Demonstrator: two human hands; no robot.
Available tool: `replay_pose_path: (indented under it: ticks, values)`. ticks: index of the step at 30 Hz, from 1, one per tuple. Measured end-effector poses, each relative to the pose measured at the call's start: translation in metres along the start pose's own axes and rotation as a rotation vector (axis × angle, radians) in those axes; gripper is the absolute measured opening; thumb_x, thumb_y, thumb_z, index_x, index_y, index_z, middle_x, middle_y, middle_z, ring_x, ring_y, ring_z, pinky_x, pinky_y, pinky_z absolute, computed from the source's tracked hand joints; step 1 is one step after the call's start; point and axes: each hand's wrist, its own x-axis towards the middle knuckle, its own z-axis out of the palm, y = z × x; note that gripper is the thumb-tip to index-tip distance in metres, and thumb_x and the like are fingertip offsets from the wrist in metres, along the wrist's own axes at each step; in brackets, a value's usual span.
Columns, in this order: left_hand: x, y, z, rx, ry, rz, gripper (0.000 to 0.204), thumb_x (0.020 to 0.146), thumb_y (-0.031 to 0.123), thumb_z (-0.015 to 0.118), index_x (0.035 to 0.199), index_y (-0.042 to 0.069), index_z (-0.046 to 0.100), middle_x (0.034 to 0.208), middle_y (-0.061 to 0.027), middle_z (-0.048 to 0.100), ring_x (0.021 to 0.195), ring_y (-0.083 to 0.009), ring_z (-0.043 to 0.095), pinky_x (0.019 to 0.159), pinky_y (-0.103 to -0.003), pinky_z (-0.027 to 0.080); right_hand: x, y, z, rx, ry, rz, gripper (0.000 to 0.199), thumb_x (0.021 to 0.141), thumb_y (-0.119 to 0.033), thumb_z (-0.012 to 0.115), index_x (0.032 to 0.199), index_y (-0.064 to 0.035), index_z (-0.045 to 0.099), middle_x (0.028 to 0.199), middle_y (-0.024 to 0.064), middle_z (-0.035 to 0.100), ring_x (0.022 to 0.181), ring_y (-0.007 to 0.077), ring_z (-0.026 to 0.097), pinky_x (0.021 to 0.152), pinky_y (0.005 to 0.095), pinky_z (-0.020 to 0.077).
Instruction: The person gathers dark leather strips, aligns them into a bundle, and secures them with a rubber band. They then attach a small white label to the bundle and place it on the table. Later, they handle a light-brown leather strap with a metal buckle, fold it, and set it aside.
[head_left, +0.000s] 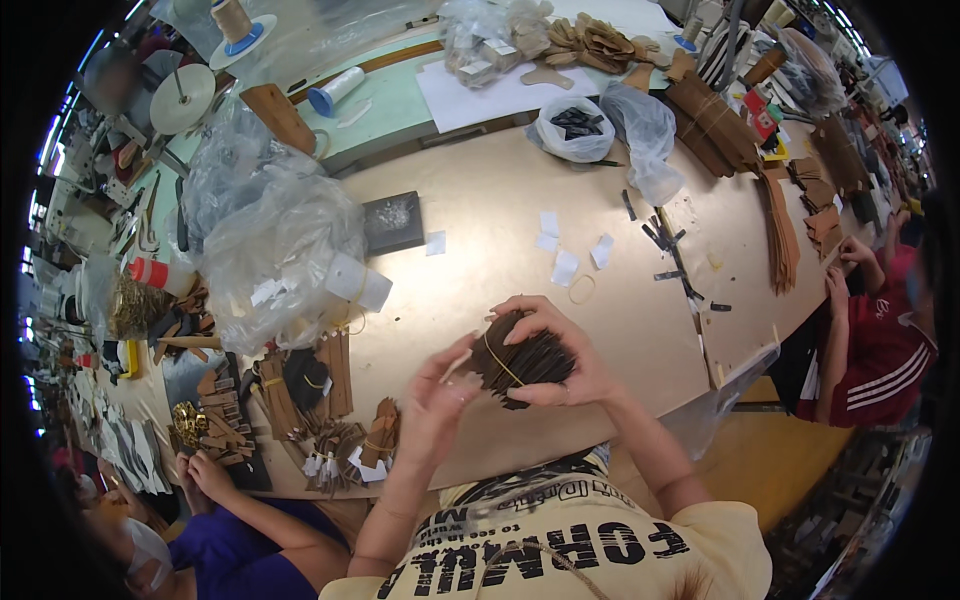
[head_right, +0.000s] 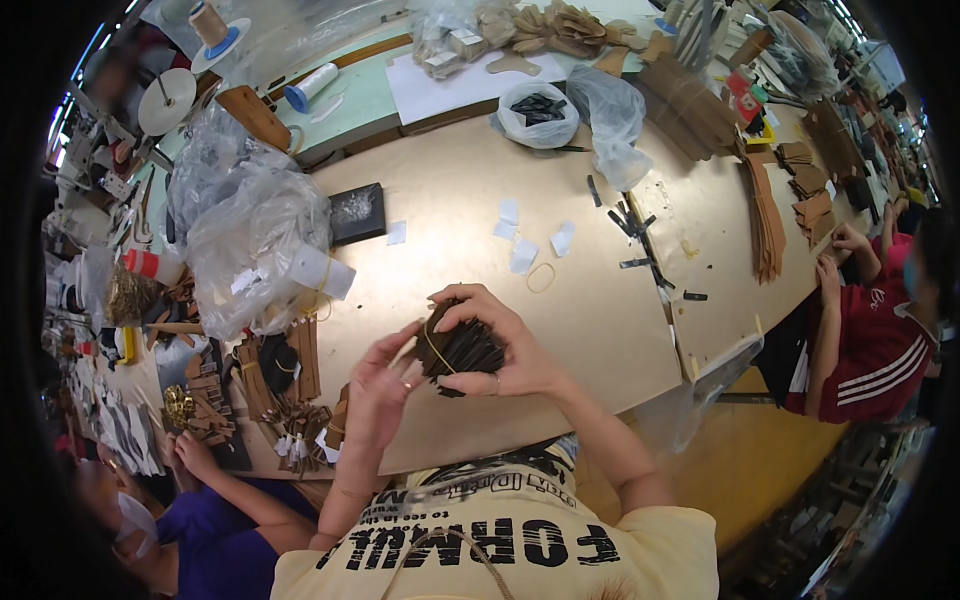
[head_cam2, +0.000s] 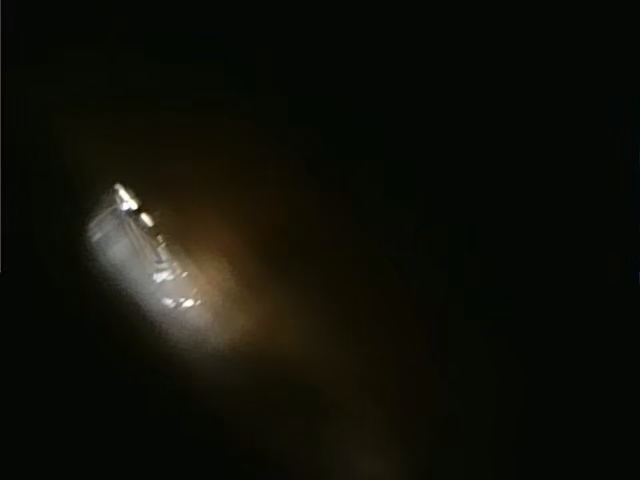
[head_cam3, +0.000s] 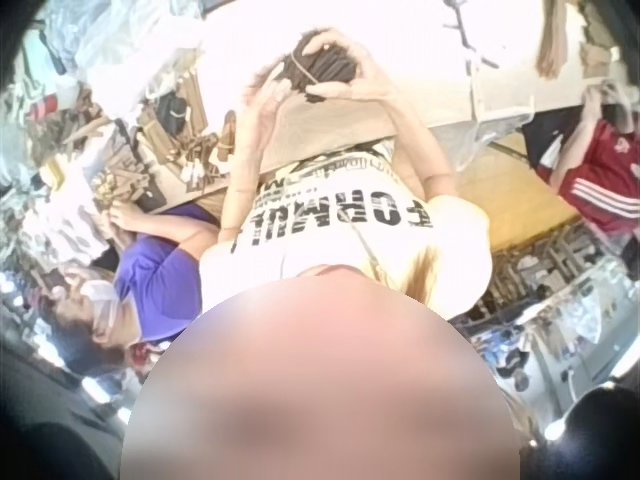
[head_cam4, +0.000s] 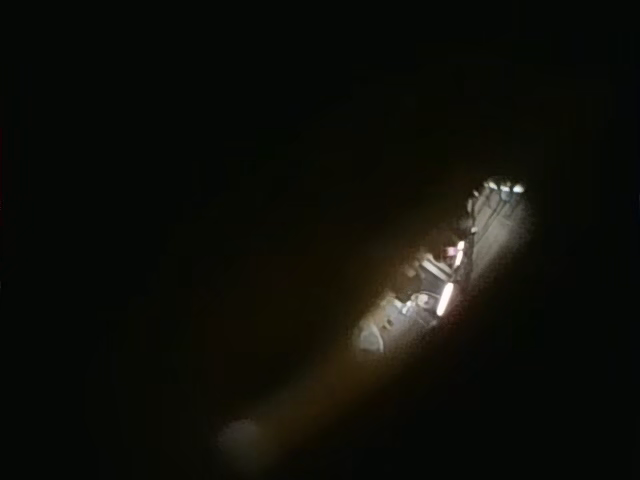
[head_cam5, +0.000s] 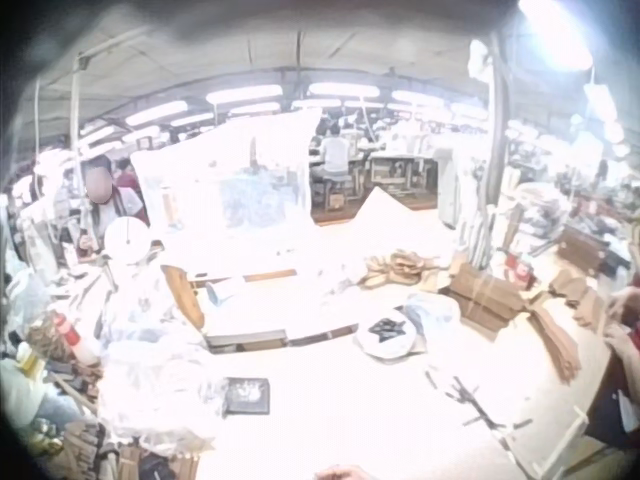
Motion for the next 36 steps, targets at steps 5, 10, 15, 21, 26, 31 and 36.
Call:
replay_pose_path:
  ticks: [5, 10, 15, 21, 26, 31, 36]
  values:
    - [0.009, 0.003, -0.021, -0.258, 0.018, -0.176, 0.052, 0.094, 0.027, 0.063, 0.136, 0.004, 0.043, 0.131, -0.0077, 0.051, 0.119, -0.0177, 0.051, 0.097, -0.035, 0.047, 0.020, 0.009, 0.000, 0.041, -0.236, -0.042, 0.071, 0.068, -0.017, 0.083, 0.130, -0.0077, 0.050, 0.143, 0.0173, 0.041, 0.129, 0.0286, 0.044, 0.104, 0.0417, 0.0368]
    - [0.038, -0.005, -0.023, 0.323, 0.257, -0.002, 0.051, 0.088, 0.016, 0.071, 0.129, -0.003, 0.048, 0.113, -0.0080, 0.062, 0.103, -0.0122, 0.059, 0.089, -0.027, 0.048, 0.062, 0.036, -0.095, -0.362, 0.006, 0.095, 0.061, 0.083, -0.019, 0.074, 0.137, -0.0077, 0.049, 0.137, 0.0093, 0.053, 0.115, 0.0222, 0.055, 0.092, 0.0347, 0.0480]
    - [0.071, -0.015, -0.043, 0.683, 0.336, 0.151, 0.046, 0.083, 0.015, 0.075, 0.120, -0.003, 0.054, 0.100, -0.0120, 0.069, 0.091, -0.0137, 0.064, 0.080, -0.027, 0.052, 0.092, 0.087, -0.221, -1.296, 0.395, 0.171, 0.037, 0.083, -0.013, 0.069, 0.117, -0.0009, 0.058, 0.104, 0.0172, 0.060, 0.092, 0.0341, 0.060, 0.081, 0.0399, 0.0488]
    - [0.076, -0.023, -0.041, 1.298, 0.529, 0.200, 0.051, 0.086, 0.028, 0.071, 0.122, -0.002, 0.053, 0.110, -0.0183, 0.060, 0.106, -0.0268, 0.058, 0.094, -0.038, 0.045, 0.090, 0.107, -0.263, -1.267, 0.273, 0.004, 0.033, 0.078, -0.012, 0.073, 0.101, -0.0015, 0.052, 0.094, 0.0185, 0.058, 0.087, 0.0354, 0.056, 0.076, 0.0408, 0.0453]
    - [0.038, 0.042, 0.002, 1.316, 0.609, 0.536, 0.051, 0.087, 0.028, 0.068, 0.125, -0.002, 0.051, 0.123, -0.0204, 0.049, 0.108, -0.0344, 0.054, 0.094, -0.043, 0.042, 0.093, 0.092, -0.264, -1.138, 0.204, 0.267, 0.028, 0.079, -0.004, 0.070, 0.101, -0.0016, 0.053, 0.083, 0.0166, 0.060, 0.078, 0.0356, 0.059, 0.071, 0.0422, 0.0454]
    - [-0.047, 0.149, 0.049, 0.965, -0.250, 0.692, 0.036, 0.088, 0.019, 0.066, 0.119, 0.005, 0.056, 0.108, -0.0159, 0.057, 0.090, -0.0307, 0.061, 0.081, -0.037, 0.048, 0.094, 0.067, -0.263, -1.377, -0.052, 0.329, 0.037, 0.072, -0.003, 0.070, 0.106, -0.0038, 0.055, 0.079, 0.0152, 0.063, 0.078, 0.0349, 0.062, 0.069, 0.0432, 0.0467]
    - [-0.033, 0.189, 0.050, 1.261, -0.312, 0.452, 0.030, 0.086, 0.024, 0.066, 0.111, 0.008, 0.058, 0.102, -0.0103, 0.057, 0.087, -0.0259, 0.060, 0.085, -0.037, 0.047, 0.096, 0.059, -0.247, -1.731, -0.186, 0.419, 0.031, 0.065, -0.010, 0.071, 0.095, -0.0042, 0.064, 0.082, 0.0168, 0.065, 0.083, 0.0362, 0.063, 0.073, 0.0467, 0.0491]
